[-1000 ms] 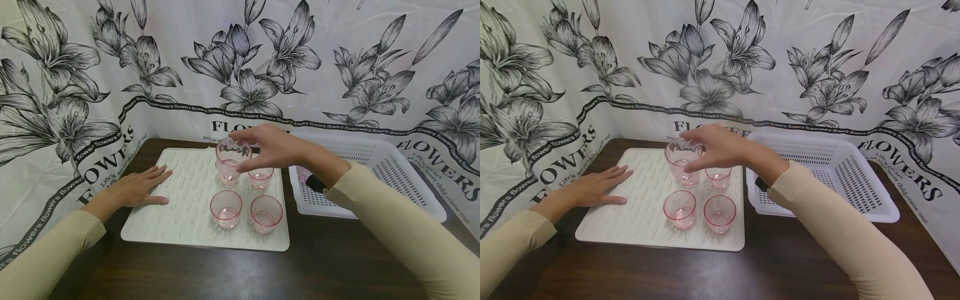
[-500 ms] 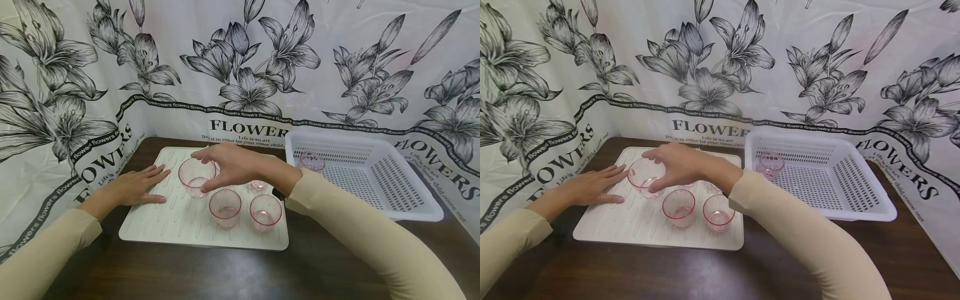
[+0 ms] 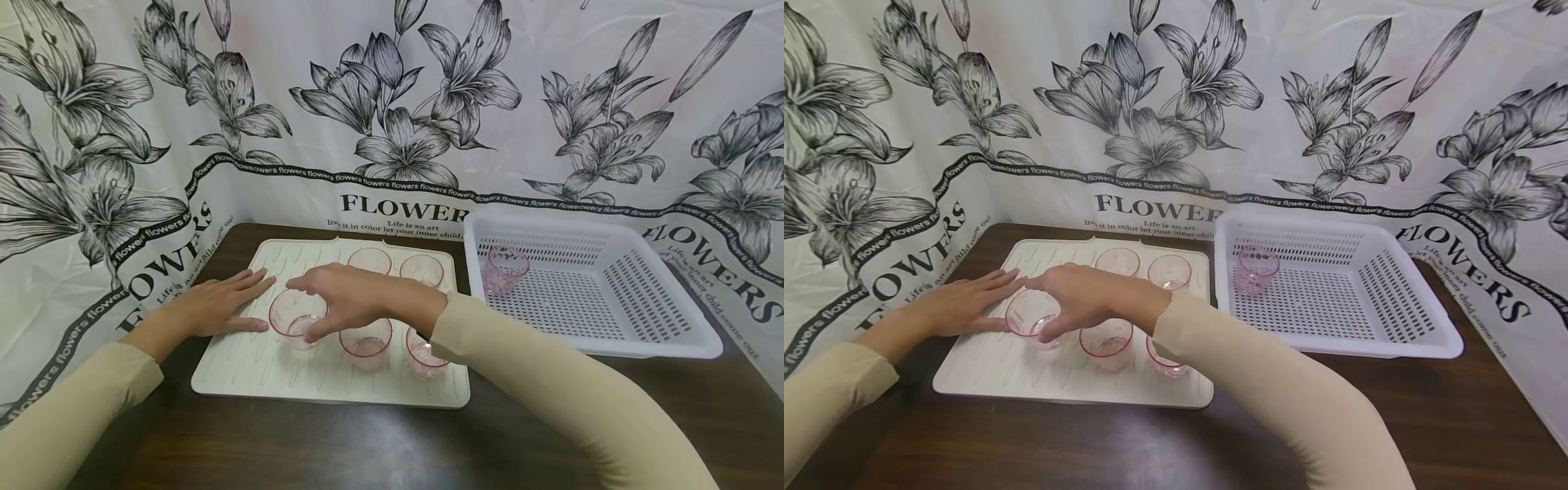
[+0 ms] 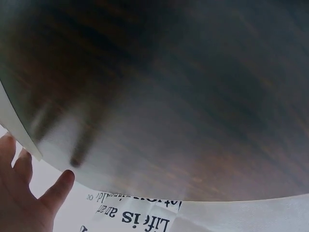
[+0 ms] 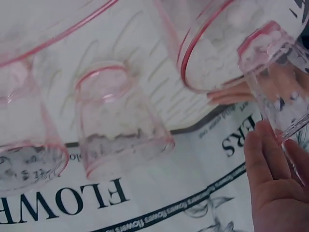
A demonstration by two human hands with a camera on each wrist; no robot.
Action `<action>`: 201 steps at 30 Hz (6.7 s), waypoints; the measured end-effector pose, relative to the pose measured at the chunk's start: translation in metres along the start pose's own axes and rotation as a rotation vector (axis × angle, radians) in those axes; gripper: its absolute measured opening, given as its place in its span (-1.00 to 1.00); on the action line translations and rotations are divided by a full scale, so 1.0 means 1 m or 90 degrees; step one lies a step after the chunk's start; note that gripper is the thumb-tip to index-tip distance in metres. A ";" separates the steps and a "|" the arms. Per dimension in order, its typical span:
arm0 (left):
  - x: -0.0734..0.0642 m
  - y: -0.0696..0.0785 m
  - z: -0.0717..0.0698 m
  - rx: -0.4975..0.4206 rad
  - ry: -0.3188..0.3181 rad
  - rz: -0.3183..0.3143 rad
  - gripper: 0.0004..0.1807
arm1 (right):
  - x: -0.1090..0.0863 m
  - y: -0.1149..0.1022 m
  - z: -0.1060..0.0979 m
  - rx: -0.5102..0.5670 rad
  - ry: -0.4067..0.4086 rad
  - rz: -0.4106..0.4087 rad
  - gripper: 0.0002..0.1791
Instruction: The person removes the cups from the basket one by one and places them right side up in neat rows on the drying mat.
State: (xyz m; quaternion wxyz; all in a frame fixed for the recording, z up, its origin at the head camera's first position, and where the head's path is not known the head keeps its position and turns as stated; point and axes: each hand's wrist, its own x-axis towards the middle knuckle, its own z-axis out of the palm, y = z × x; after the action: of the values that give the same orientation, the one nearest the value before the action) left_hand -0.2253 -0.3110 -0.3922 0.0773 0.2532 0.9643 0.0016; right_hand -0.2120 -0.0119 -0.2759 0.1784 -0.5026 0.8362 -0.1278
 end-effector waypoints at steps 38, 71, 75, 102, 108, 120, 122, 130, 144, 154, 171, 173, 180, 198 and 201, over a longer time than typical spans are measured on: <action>0.001 0.001 0.001 -0.009 0.002 0.002 0.04 | -0.024 0.018 -0.014 -0.012 0.060 0.054 -0.14; 0.000 0.001 0.002 -0.010 -0.002 -0.004 0.05 | -0.206 0.175 -0.046 0.115 0.212 0.279 -0.05; 0.001 0.000 0.003 -0.009 0.001 -0.003 0.05 | -0.215 0.185 -0.040 0.126 0.196 0.302 -0.02; -0.001 0.002 0.002 -0.015 0.008 0.007 0.03 | -0.219 0.212 -0.013 0.143 0.146 0.329 0.00; -0.001 0.000 0.003 -0.009 0.013 0.009 0.02 | -0.221 0.212 -0.012 0.154 0.151 0.330 0.00; -0.001 0.000 0.003 -0.015 0.013 0.006 0.02 | -0.219 0.213 -0.010 0.145 0.168 0.338 -0.02; -0.001 0.001 0.003 -0.019 0.012 0.006 0.02 | -0.221 0.212 -0.011 0.137 0.170 0.339 -0.02; -0.002 0.001 0.003 -0.012 0.017 0.005 0.02 | -0.227 0.204 -0.027 0.128 0.212 0.354 -0.05; -0.001 0.002 0.002 -0.009 0.016 0.003 0.03 | -0.220 0.175 -0.061 0.107 0.272 0.329 -0.08; -0.002 0.002 0.003 -0.014 0.010 -0.002 0.04 | -0.204 0.156 -0.076 0.054 0.263 0.307 -0.07; -0.002 0.002 0.002 -0.020 0.011 0.002 0.04 | -0.168 0.130 -0.093 0.067 0.250 0.251 -0.11; -0.003 0.002 0.002 -0.019 0.009 0.001 0.04 | -0.160 0.128 -0.091 0.066 0.257 0.243 -0.12; -0.002 0.002 0.002 -0.022 0.013 0.002 0.04 | -0.133 0.116 -0.088 0.061 0.276 0.222 -0.12; 0.000 0.000 0.004 -0.022 0.014 0.000 0.04 | -0.048 0.082 -0.072 0.080 0.261 0.126 -0.11; 0.000 0.000 0.002 -0.019 0.015 0.001 0.04 | -0.036 0.079 -0.068 0.095 0.260 0.109 -0.13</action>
State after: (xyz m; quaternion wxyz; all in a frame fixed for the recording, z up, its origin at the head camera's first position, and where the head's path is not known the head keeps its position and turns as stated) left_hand -0.2247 -0.3115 -0.3944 0.0701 0.2526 0.9648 0.0191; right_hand -0.2882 0.0592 -0.2391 0.0527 -0.3788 0.8828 -0.2727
